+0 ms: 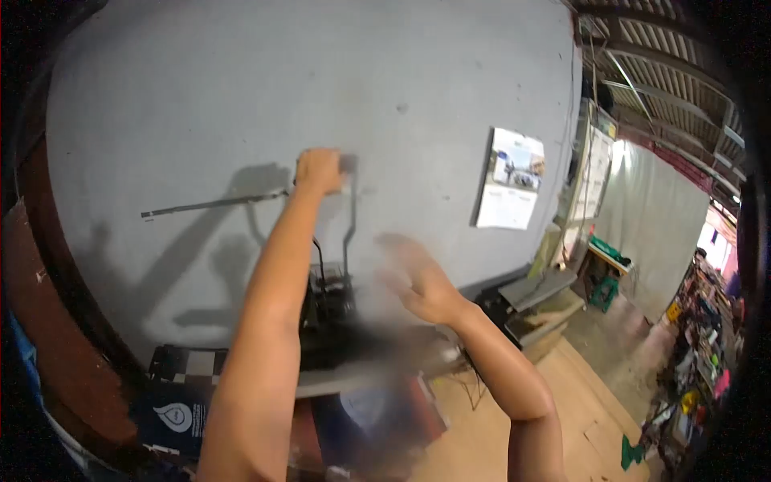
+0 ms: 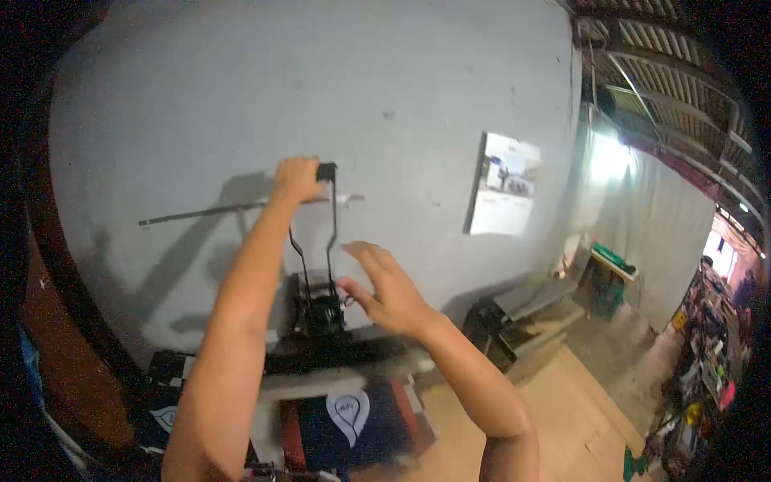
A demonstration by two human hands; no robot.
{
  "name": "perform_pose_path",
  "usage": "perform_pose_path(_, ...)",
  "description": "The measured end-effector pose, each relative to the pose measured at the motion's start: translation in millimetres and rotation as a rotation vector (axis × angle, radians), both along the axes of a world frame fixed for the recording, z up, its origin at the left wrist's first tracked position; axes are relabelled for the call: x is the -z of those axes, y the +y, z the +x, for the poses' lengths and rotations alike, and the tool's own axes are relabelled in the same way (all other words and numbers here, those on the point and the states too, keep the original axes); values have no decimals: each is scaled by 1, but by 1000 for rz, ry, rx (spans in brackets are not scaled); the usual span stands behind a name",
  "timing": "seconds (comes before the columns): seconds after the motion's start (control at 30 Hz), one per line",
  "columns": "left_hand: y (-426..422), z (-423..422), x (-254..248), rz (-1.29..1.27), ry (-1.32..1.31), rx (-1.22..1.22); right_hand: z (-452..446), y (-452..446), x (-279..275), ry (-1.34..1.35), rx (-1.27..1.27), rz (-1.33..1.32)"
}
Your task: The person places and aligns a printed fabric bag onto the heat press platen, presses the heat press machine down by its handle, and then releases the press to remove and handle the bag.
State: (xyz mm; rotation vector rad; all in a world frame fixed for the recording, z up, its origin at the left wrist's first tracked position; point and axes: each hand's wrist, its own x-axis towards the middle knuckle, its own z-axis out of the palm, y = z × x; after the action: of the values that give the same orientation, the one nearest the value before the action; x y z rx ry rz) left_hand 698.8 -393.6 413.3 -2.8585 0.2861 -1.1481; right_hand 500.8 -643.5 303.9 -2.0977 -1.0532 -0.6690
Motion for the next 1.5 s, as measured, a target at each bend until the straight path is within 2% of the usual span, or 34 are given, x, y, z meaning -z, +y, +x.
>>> perform_pose_path(0.07, -7, -23, -16, 6, 140, -14, -42, -3, -4, -174, -40, -99)
perform_pose_path(0.13, -20, -44, -14, 27, 246, -38, -71, -6, -3, -208, -24, -110)
perform_pose_path(0.17, -27, -48, -2, 129, -35, -86, -85, -8, -5, -221, -78, -110)
perform_pose_path(0.23, -52, -69, 3, 237, -267, -69, -101, -9, 1, -230, -186, -89)
perform_pose_path(0.27, -76, -78, 1, 243, -213, -10, -112, -6, 2, -218, -187, -83)
perform_pose_path(0.33, -124, -105, 20, 163, -289, 452, -136, 7, 2, -248, -201, -190)
perform_pose_path(0.37, -153, -138, 29, 125, -233, 645, -144, 19, 8, -348, -208, -240)
perform_pose_path(0.43, -204, -189, 52, 228, -166, 908, -175, 38, -1, -347, -385, -218)
perform_pose_path(0.47, -227, -205, 72, 126, -129, 1154, -185, 49, -2, -375, -476, -213)
perform_pose_path(0.53, -268, -246, 94, 252, -249, 1233, -206, 65, 3, -333, -585, -227)
perform_pose_path(0.6, -304, -269, 129, 116, -285, 1340, -222, 76, 14, -275, -696, -235)
perform_pose_path(0.67, -342, -286, 180, -35, -357, 1507, -236, 84, 29, -29, -973, -319)
perform_pose_path(0.7, -357, -300, 206, 60, -274, 1447, -243, 86, 36, 142, -1056, -452)
perform_pose_path(0.73, -367, -313, 231, 101, -228, 1431, -252, 84, 48, 165, -1079, -453)
perform_pose_path(0.83, -399, -340, 309, 109, -145, 1416, -274, 76, 89, 55, -1186, -243)
perform_pose_path(0.87, -409, -344, 331, 172, 19, 1391, -278, 74, 93, 38, -1215, -191)
perform_pose_path(0.93, -416, -355, 369, 255, 323, 1326, -275, 69, 84, 776, -1368, -633)
perform_pose_path(1.0, -402, -367, 398, 214, 479, 1302, -282, 66, 99, 653, -1510, -391)
perform_pose_path(1.07, -371, -373, 413, 135, 541, 1282, -282, 59, 89, 1062, -1369, -545)
perform_pose_path(1.1, -351, -381, 420, 90, 569, 1265, -276, 62, 102, 971, -1410, -567)
perform_pose_path(1.13, -331, -385, 425, 52, 594, 1248, -272, 55, 103, 1109, -1302, -635)
perform_pose_path(1.2, -296, -392, 432, -4, 636, 1200, -260, 40, 123, 1109, -1173, -594)
perform_pose_path(1.3, -253, -398, 438, -68, 666, 1130, -250, 41, 154, 1116, -1203, -519)
perform_pose_path(1.33, -241, -400, 440, -87, 681, 1105, -257, 43, 141, 1118, -1199, -515)
perform_pose_path(1.4, -219, -401, 443, -113, 695, 1062, -279, 52, 108, 1013, -1389, -359)
perform_pose_path(1.5, -195, -402, 444, -134, 714, 1007, -286, 61, 83, 1005, -1445, -370)
